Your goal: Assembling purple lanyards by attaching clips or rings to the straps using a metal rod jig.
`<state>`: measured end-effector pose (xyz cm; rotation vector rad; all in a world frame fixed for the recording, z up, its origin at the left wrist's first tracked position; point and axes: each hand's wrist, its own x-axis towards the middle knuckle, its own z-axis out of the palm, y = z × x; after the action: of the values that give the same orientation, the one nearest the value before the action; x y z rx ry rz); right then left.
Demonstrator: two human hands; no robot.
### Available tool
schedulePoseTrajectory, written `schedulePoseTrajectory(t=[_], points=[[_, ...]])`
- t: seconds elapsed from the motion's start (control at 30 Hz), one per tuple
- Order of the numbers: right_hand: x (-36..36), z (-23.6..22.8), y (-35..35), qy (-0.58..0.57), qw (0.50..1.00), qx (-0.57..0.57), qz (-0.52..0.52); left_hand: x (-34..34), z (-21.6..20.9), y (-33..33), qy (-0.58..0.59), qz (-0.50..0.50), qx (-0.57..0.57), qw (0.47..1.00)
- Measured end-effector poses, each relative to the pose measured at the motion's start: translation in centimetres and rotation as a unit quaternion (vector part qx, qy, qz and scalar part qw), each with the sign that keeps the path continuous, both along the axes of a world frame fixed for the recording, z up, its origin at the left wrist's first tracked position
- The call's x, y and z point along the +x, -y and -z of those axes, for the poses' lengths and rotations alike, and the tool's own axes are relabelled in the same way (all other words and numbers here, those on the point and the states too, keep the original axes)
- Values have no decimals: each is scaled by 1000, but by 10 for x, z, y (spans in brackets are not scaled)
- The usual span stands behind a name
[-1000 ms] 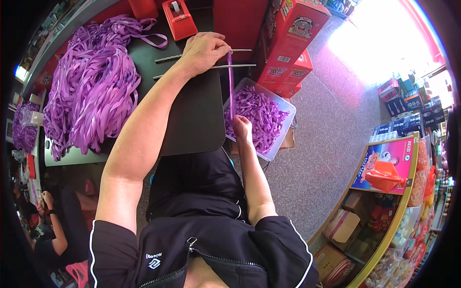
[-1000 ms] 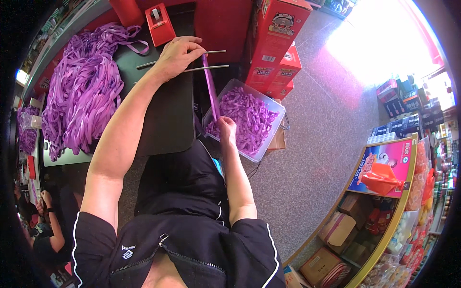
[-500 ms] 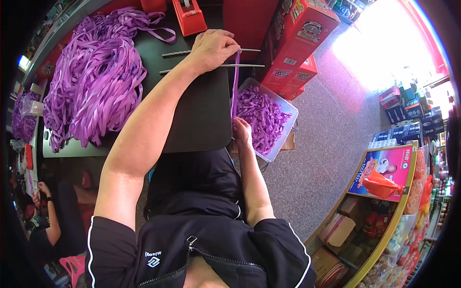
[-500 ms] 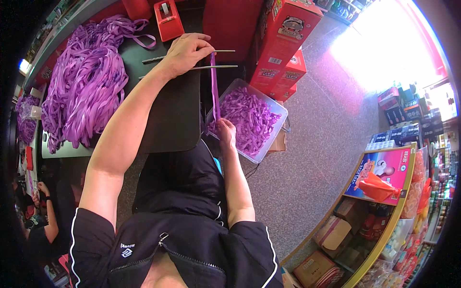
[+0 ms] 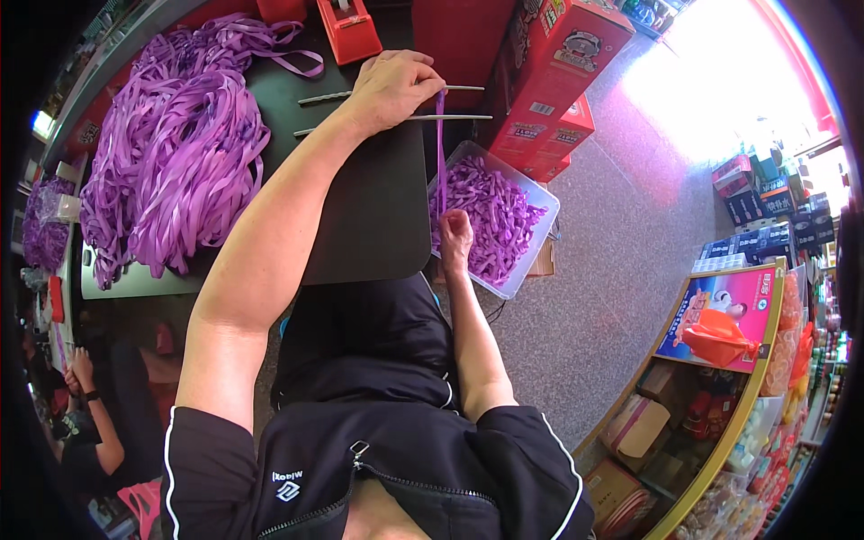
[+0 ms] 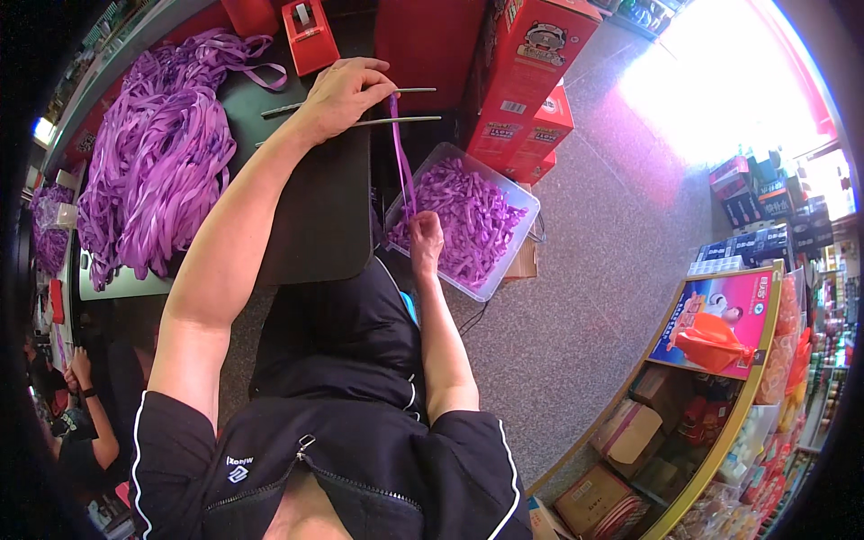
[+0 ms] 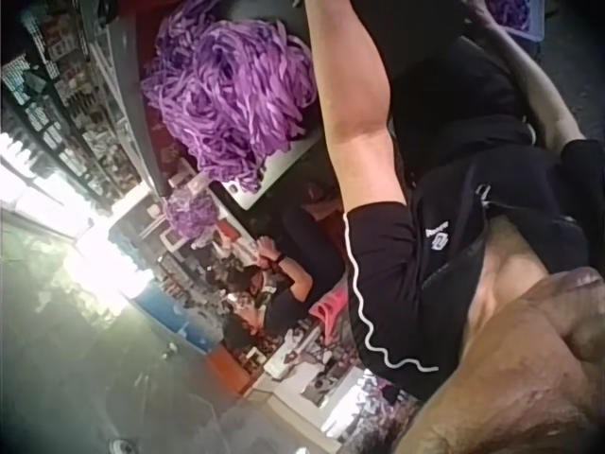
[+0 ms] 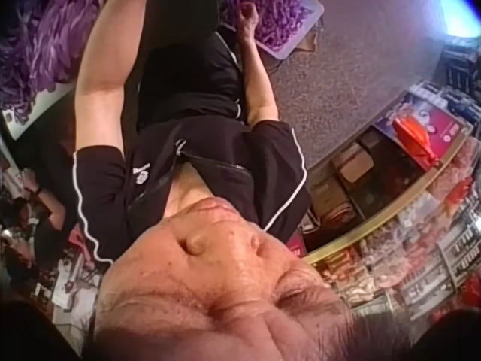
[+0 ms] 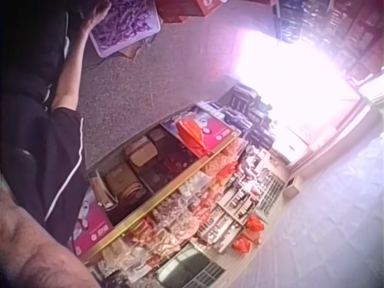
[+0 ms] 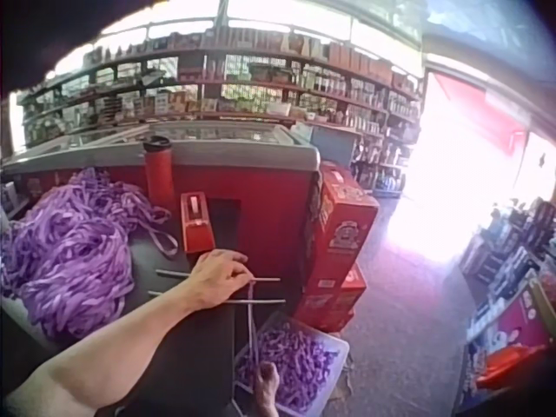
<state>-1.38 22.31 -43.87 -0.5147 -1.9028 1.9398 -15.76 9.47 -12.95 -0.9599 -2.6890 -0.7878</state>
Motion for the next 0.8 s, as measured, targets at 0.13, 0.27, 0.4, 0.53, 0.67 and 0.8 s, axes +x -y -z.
schedulePoseTrajectory(t=[0.13,0.27,0.4,0.53,0.67,0.8], points=[[5,13,-6,-72,993,92,-13,1,-2,-7,-7,7,0,1000],[9,7,-4,-73,993,86,-25,0,0,-5,-18,8,-6,1000],[11,-10,-4,-27,991,128,-38,-1,1,-1,-13,8,-7,1000],[16,-12,-9,-16,985,163,-52,-2,0,-4,-14,5,-5,1000],[32,-8,-12,-44,980,183,-61,0,-1,-4,-21,10,-7,1000],[64,-20,-9,-84,971,214,-72,1,0,-3,-20,-2,0,1000]])
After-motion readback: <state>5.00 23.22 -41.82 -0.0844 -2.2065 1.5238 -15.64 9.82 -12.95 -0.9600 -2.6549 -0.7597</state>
